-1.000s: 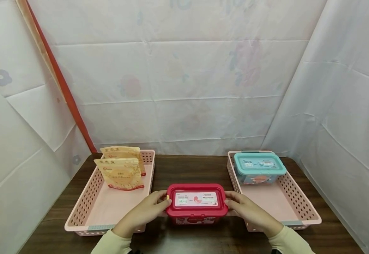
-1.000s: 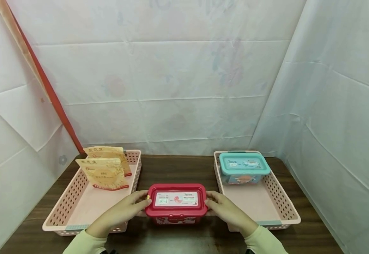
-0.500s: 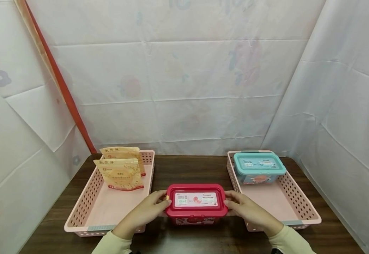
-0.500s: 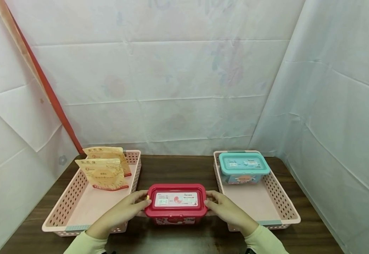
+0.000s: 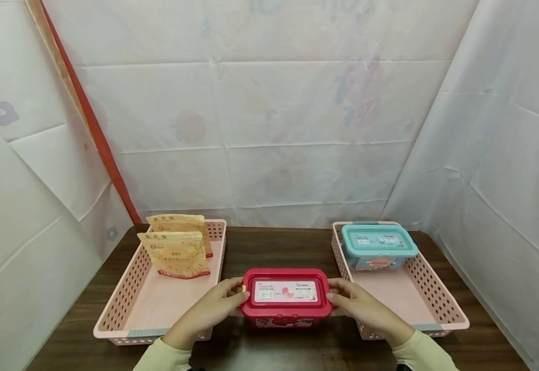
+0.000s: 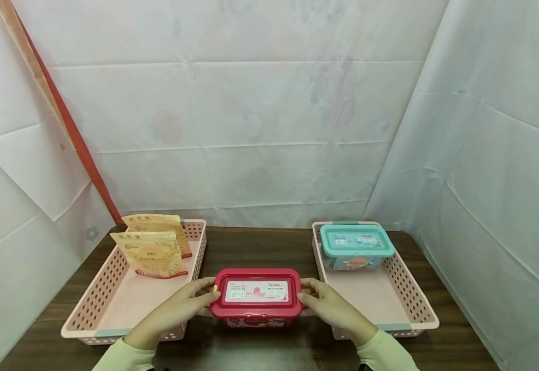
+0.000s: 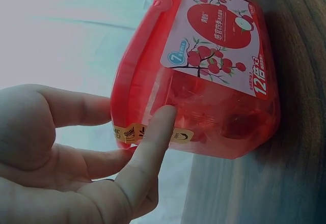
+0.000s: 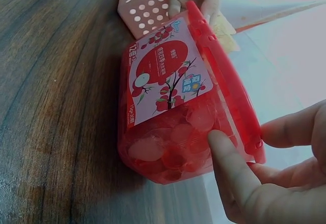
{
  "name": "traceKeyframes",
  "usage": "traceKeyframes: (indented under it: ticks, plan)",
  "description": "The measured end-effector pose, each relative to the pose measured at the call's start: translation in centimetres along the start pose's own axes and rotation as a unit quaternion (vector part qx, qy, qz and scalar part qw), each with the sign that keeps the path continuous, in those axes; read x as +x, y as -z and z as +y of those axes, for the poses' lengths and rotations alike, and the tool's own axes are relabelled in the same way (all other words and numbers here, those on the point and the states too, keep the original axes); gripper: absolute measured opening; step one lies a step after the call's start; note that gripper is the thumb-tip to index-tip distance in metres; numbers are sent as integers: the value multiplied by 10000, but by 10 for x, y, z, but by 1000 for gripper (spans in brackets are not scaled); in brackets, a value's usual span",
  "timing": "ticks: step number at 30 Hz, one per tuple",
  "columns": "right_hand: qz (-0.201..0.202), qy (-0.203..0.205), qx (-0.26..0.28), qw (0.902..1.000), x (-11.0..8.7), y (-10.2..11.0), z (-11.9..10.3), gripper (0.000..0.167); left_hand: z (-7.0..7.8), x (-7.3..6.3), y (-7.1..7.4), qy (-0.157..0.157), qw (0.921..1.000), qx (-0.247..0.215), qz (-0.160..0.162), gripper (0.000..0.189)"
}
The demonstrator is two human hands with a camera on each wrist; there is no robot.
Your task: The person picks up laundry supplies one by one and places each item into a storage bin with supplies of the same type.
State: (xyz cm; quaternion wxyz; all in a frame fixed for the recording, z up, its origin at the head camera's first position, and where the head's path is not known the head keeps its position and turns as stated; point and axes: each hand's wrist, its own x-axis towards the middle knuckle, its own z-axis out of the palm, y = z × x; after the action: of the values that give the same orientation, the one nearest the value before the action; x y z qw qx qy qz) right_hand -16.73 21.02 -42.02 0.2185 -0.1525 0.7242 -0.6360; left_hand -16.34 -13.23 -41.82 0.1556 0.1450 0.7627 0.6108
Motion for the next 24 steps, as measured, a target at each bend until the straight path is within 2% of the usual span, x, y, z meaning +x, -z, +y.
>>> traceKeyframes:
  ticks: [6, 13, 24]
  plan:
    - [153, 62, 37, 9999, -2, 1, -4, 57, 5, -1, 3, -10, 9997, -251, -6, 57]
    - [301, 89, 251, 9992, -6, 4, -15, 64, 15, -1, 6, -61, 9965, -821, 143, 63]
    - [508, 326, 446, 9972, -11, 6, -36, 64, 32, -1, 10, -335, 9921, -1158, 355, 58]
